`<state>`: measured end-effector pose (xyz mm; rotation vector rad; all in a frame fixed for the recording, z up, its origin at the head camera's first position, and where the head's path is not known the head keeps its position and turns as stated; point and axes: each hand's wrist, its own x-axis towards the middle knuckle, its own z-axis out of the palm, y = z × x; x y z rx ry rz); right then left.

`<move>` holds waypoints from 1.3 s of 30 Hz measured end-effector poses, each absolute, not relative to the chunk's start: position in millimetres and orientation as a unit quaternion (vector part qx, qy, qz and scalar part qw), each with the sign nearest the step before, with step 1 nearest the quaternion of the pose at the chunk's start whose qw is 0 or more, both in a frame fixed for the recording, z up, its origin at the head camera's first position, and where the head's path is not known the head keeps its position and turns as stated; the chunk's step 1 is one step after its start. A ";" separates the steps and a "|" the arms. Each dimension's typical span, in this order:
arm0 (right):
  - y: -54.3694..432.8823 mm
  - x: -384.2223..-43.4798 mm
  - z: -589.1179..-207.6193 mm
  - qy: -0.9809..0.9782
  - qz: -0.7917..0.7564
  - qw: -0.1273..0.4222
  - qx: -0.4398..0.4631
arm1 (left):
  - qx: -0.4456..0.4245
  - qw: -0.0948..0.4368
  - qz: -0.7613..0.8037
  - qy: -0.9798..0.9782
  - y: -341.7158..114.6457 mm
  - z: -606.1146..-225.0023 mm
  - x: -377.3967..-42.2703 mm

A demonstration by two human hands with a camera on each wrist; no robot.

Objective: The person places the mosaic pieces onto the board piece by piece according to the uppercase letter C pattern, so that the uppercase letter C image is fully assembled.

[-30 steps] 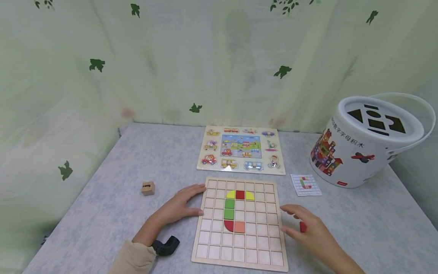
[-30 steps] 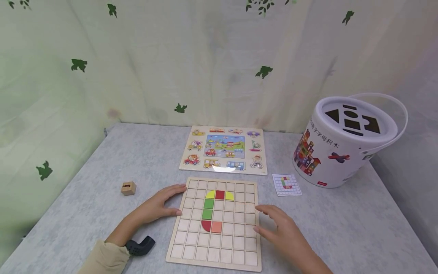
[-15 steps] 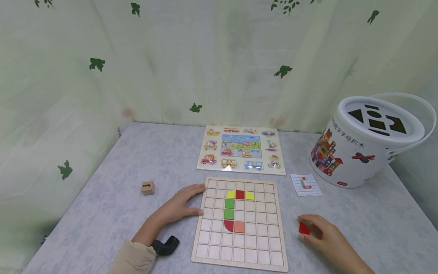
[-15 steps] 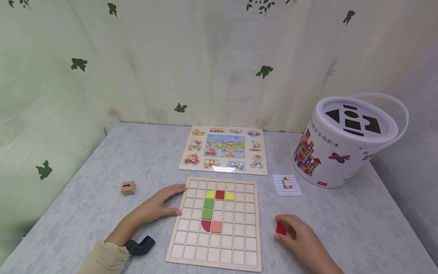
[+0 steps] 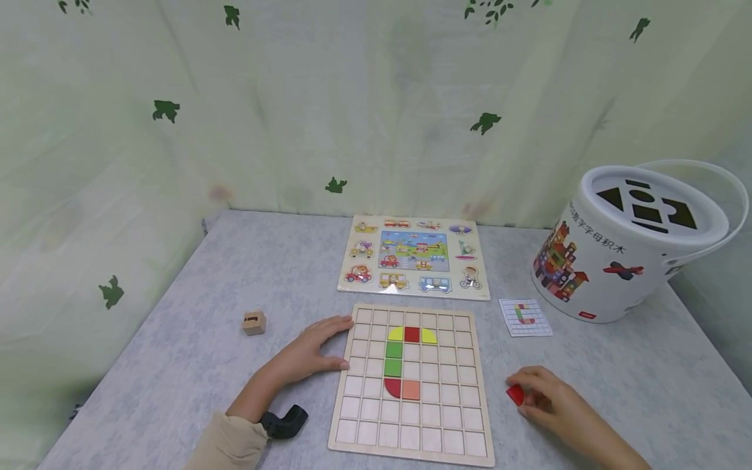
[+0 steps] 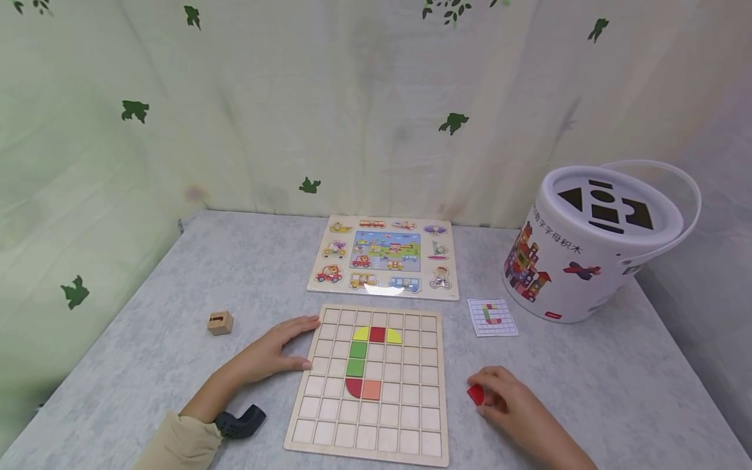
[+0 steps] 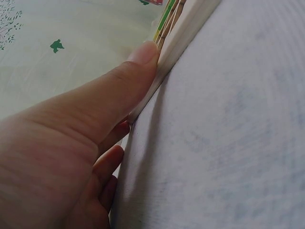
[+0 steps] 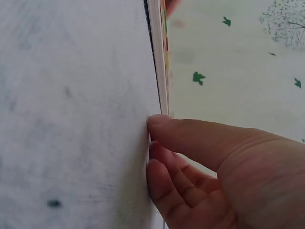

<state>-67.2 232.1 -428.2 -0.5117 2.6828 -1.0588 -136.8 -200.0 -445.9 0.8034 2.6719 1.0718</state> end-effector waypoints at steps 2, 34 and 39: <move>230.8 -68.6 -428.5 0.913 -0.354 0.105 -0.171 | 0.268 0.075 0.357 0.892 -200.1 -446.8 -137.4; 144.2 -70.3 -413.2 0.887 -0.352 0.067 -0.291 | 0.264 0.087 0.357 0.892 -199.2 -446.0 -137.9; 131.2 -76.3 -424.3 0.899 -0.307 0.042 -0.309 | 0.263 0.088 0.356 0.893 -199.6 -444.9 -137.6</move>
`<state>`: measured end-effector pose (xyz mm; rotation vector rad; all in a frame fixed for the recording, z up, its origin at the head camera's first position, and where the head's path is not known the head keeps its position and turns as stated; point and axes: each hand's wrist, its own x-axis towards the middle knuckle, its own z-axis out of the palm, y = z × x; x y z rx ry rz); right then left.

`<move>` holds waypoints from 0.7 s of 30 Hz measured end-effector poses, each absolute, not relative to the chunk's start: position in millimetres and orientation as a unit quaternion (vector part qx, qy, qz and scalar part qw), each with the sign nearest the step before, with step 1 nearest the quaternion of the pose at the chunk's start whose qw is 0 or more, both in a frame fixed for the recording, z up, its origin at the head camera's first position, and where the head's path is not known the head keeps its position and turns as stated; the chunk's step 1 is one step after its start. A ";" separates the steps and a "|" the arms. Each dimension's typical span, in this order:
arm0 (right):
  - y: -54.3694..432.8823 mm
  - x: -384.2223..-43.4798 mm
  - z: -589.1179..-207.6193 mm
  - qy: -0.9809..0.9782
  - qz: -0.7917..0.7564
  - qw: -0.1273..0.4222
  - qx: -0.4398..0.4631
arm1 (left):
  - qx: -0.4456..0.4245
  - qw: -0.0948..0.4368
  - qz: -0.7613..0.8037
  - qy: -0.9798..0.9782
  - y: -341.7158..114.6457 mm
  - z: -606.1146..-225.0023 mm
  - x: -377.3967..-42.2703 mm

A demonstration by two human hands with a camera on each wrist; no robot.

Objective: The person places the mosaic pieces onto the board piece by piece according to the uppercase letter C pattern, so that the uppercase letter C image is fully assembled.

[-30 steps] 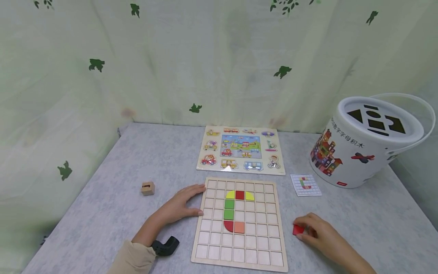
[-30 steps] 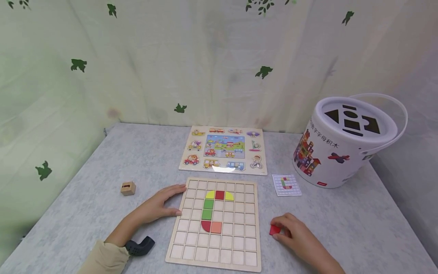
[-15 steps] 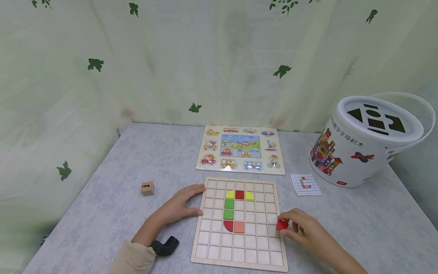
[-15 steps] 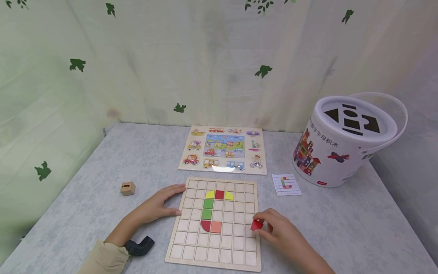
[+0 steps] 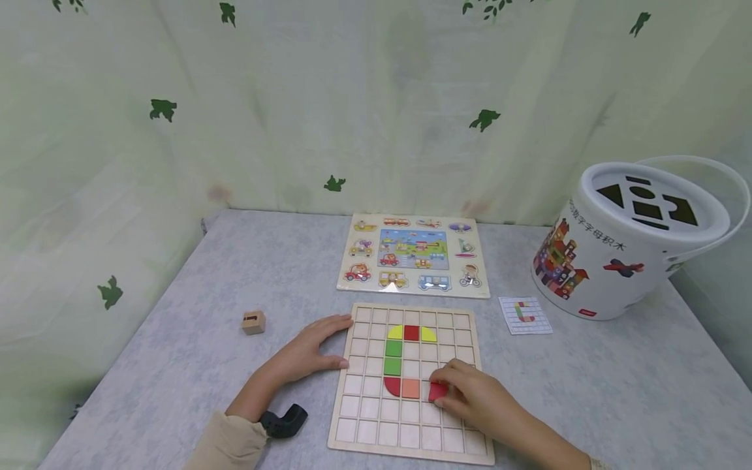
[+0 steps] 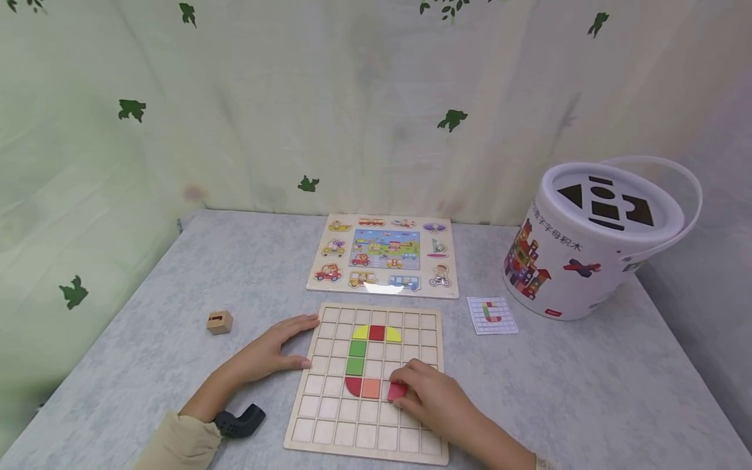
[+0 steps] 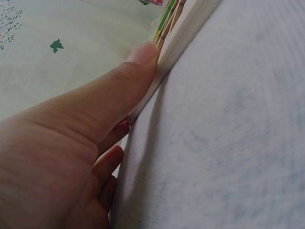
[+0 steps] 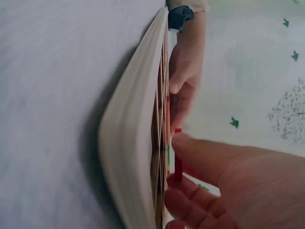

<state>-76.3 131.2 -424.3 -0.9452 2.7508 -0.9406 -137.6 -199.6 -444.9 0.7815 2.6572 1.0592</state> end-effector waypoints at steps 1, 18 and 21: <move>129.4 -77.4 -425.5 0.901 -0.301 0.038 -0.311 | 0.262 0.088 0.356 0.893 -199.8 -444.8 -137.4; 121.6 -82.5 -429.4 0.899 -0.311 0.026 -0.306 | 0.265 0.089 0.358 0.891 -199.4 -444.0 -137.8; 123.5 -82.3 -425.3 0.903 -0.317 0.048 -0.287 | 0.264 0.092 0.352 0.894 -199.1 -442.7 -138.1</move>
